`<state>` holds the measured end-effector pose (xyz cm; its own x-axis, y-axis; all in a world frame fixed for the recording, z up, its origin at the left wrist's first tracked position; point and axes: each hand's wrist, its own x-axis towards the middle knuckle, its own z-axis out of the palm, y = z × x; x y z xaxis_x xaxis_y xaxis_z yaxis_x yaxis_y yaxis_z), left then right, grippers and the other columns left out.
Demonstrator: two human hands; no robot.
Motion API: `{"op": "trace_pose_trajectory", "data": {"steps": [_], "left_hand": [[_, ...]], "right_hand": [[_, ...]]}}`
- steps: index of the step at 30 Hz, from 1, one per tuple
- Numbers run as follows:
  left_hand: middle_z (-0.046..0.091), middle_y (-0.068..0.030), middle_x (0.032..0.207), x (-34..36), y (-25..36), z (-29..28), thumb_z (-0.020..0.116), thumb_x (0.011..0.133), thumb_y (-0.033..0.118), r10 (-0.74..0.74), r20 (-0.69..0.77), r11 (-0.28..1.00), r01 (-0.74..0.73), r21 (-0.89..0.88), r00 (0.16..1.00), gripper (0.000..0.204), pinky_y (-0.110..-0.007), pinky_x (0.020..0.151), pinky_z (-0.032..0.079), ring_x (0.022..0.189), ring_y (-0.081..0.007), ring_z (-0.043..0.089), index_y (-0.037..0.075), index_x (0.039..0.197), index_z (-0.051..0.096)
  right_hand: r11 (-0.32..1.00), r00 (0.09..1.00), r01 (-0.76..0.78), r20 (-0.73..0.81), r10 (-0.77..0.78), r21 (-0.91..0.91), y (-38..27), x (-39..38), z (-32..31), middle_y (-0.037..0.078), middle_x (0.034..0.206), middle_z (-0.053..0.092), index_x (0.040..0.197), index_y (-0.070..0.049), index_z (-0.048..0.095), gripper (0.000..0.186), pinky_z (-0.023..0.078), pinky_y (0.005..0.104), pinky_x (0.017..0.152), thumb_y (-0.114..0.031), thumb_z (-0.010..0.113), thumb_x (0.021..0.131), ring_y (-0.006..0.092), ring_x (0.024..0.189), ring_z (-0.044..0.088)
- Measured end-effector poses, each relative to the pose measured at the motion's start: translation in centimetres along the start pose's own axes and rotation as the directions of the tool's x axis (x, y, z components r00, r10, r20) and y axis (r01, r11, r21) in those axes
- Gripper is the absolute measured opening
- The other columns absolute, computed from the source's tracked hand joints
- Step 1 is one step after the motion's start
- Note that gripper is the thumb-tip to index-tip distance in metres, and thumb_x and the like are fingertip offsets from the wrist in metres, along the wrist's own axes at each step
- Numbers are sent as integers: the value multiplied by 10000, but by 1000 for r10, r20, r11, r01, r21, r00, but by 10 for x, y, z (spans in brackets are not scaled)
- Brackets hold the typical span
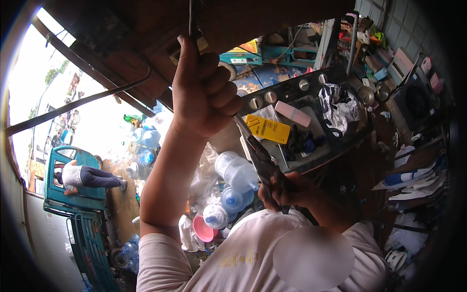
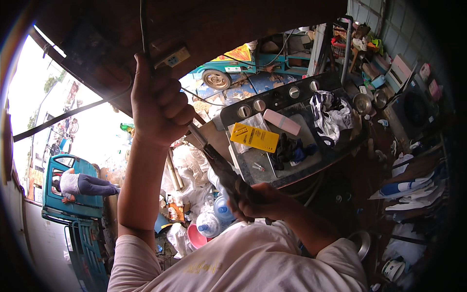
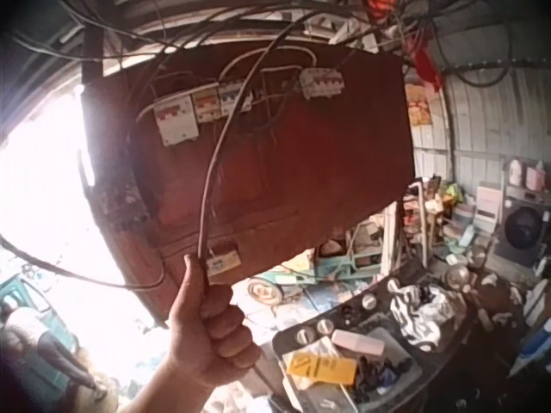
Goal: The person strips the outer insulation from a black electrical cable using a knife, then twists and manipulates the exposed inner wires. The person uses pliers to cut and adjust the cable ends while working at a cluttered counter.
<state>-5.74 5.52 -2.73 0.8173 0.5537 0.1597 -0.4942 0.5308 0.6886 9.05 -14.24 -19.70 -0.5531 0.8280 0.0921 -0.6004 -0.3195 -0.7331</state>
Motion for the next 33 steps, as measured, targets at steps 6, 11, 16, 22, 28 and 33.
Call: {"op": "trace_pose_trajectory", "data": {"steps": [6,11,16,22,28,33], "left_hand": [[131,82,487,2,0,-6,346,925,680,-24,16,1000,24,-5,1000,592,-269,406,87,398,-87,84,220,575,219],[135,83,485,1,-5,6,353,921,683,35,-203,998,-22,66,978,599,-268,405,88,393,-86,94,222,567,209],[126,82,485,-1,1,-6,345,923,684,-17,-32,999,18,32,999,600,-266,404,80,391,-83,81,223,564,208],[135,87,492,0,2,-5,344,929,675,-21,-32,999,22,28,999,589,-261,410,84,397,-78,90,225,572,213],[192,71,526,1,-10,-4,402,916,666,16,-176,998,-4,67,984,570,-253,422,140,430,-80,170,211,605,258],[460,11,650,2,-28,2,360,966,593,163,-262,987,-157,42,951,527,-283,565,332,581,-133,400,126,858,581]], "right_hand": [[993,987,-13,-163,-6,-119,14,9,14,91,956,586,1014,22,565,314,450,356,679,-247,672,893,177,723,552],[149,693,-27,-126,-710,-988,5,29,5,144,880,586,909,-14,581,190,470,357,748,-115,711,814,292,824,597],[998,999,46,8,-46,45,7,4,-4,156,1031,595,850,13,585,280,476,384,727,-232,721,841,248,800,603],[988,986,-33,-169,6,-153,10,14,14,109,954,593,999,4,586,294,466,351,711,-229,698,859,205,813,599],[278,809,18,-150,-569,-960,7,24,-3,128,998,590,921,-24,614,233,468,397,832,-212,718,830,346,934,578],[458,830,71,-202,-520,-886,15,11,-4,108,937,583,817,-62,589,186,459,386,820,-169,741,810,269,884,586]]}}
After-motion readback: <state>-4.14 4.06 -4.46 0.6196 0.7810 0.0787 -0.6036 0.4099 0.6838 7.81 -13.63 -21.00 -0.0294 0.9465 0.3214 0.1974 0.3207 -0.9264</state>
